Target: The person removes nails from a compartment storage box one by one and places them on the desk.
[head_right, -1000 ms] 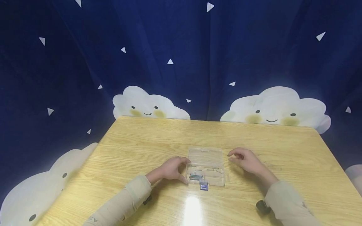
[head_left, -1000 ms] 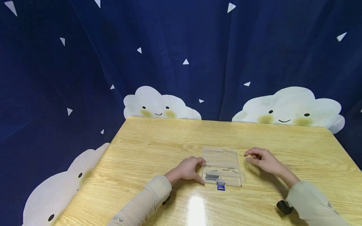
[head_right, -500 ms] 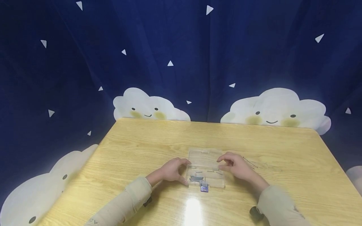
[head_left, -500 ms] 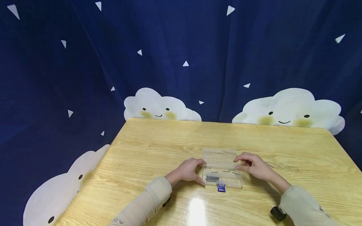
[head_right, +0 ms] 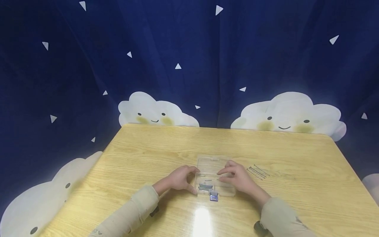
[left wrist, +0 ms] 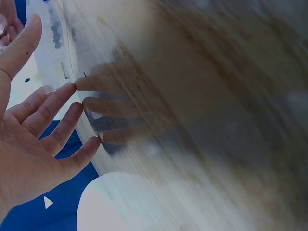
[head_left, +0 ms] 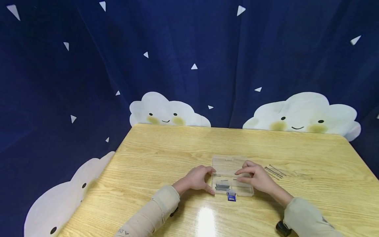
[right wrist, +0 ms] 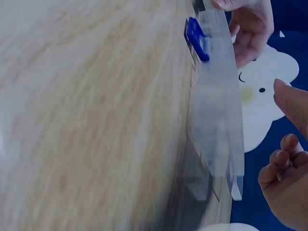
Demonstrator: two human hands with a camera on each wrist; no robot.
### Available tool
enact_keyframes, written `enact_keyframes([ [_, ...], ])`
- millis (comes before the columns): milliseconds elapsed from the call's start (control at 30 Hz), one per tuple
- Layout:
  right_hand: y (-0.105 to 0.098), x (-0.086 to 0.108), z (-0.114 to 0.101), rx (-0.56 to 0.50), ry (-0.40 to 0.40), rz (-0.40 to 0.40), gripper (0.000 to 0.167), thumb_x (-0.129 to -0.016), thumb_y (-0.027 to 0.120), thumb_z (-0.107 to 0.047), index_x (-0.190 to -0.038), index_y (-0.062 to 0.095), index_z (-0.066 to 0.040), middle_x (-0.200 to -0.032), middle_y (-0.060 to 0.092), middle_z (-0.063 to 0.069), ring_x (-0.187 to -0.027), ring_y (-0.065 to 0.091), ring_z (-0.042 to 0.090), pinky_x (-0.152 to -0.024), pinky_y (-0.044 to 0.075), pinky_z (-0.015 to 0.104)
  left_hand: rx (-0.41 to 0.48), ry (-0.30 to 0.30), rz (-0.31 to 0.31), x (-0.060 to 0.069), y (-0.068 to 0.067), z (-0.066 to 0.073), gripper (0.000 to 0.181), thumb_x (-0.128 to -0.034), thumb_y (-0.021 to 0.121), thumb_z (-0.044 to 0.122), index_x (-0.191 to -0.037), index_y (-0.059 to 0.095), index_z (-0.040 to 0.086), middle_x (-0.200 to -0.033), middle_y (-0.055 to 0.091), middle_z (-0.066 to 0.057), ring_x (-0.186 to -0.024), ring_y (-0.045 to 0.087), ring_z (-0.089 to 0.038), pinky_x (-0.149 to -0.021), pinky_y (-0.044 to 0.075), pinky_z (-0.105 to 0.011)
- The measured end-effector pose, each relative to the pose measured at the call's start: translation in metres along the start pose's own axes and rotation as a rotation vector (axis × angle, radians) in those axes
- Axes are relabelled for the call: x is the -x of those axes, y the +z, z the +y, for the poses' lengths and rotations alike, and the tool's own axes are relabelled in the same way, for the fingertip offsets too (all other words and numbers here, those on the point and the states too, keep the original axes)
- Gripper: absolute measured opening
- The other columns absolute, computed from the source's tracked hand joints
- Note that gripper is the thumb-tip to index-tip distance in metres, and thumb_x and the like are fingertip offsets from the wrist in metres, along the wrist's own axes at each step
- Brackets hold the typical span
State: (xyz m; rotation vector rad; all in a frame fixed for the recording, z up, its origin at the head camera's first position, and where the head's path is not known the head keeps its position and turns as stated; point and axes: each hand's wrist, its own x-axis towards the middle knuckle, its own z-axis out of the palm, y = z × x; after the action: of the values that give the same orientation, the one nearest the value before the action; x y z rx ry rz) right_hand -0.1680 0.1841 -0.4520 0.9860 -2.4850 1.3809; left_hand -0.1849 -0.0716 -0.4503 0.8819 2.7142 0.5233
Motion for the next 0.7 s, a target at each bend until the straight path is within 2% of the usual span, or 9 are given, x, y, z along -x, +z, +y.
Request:
enact_keyframes([
  [33, 0.003, 0.000, 0.004, -0.002, -0.006, -0.004, 0.016, -0.071, 0.074, 0.000, -0.086, 0.071, 0.001, -0.073, 0.045, 0.009, -0.060, 0.038, 0.016, -0.051, 0.035, 0.023, -0.002, 0.001, 0.000, 0.000, 0.000, 0.000, 0.076, -0.0605, 0.081, 0.044, -0.123, 0.054, 0.012, -0.111, 0.061, 0.002, -0.103, 0.052, -0.015, -0.090, 0.039, -0.027],
  [100, 0.005, -0.002, -0.001, 0.007, -0.019, -0.009, 0.016, -0.070, 0.075, -0.001, -0.086, 0.071, 0.000, -0.073, 0.044, 0.009, -0.062, 0.038, 0.019, -0.053, 0.034, 0.024, -0.004, 0.001, 0.001, -0.001, 0.000, -0.001, 0.076, -0.0604, 0.081, 0.045, -0.123, 0.054, 0.012, -0.110, 0.061, 0.002, -0.103, 0.052, -0.015, -0.090, 0.039, -0.028],
  [267, 0.012, -0.007, -0.021, 0.010, -0.095, -0.009, 0.020, -0.063, 0.075, 0.009, -0.081, 0.070, 0.002, -0.069, 0.038, 0.012, -0.064, 0.036, 0.025, -0.055, 0.034, 0.031, -0.011, 0.005, 0.007, -0.001, 0.001, -0.001, 0.075, -0.0600, 0.081, 0.045, -0.122, 0.055, 0.011, -0.108, 0.062, 0.002, -0.102, 0.052, -0.014, -0.089, 0.039, -0.027],
  [400, 0.022, -0.008, -0.003, 0.009, -0.151, -0.034, 0.021, -0.062, 0.076, 0.009, -0.081, 0.071, 0.002, -0.071, 0.035, 0.006, -0.064, 0.035, 0.019, -0.055, 0.034, 0.031, -0.010, 0.011, 0.008, -0.001, 0.001, -0.002, 0.075, -0.0598, 0.082, 0.045, -0.121, 0.055, 0.011, -0.108, 0.062, 0.002, -0.102, 0.052, -0.014, -0.089, 0.039, -0.027],
  [600, 0.029, -0.013, 0.012, 0.017, -0.115, -0.152, 0.020, -0.067, 0.077, -0.002, -0.086, 0.073, -0.005, -0.078, 0.033, -0.003, -0.070, 0.032, 0.009, -0.056, 0.032, 0.026, -0.009, 0.020, 0.005, -0.001, 0.001, -0.002, 0.074, -0.0603, 0.081, 0.045, -0.121, 0.055, 0.011, -0.108, 0.063, 0.002, -0.102, 0.053, -0.013, -0.090, 0.039, -0.026],
  [700, 0.029, -0.016, 0.013, 0.041, -0.134, -0.189, 0.021, -0.068, 0.077, -0.005, -0.088, 0.074, -0.007, -0.080, 0.033, -0.004, -0.073, 0.031, 0.008, -0.060, 0.029, 0.023, -0.009, 0.024, 0.004, -0.002, 0.001, -0.002, 0.074, -0.0605, 0.081, 0.045, -0.121, 0.055, 0.010, -0.108, 0.062, 0.002, -0.103, 0.053, -0.013, -0.090, 0.039, -0.026],
])
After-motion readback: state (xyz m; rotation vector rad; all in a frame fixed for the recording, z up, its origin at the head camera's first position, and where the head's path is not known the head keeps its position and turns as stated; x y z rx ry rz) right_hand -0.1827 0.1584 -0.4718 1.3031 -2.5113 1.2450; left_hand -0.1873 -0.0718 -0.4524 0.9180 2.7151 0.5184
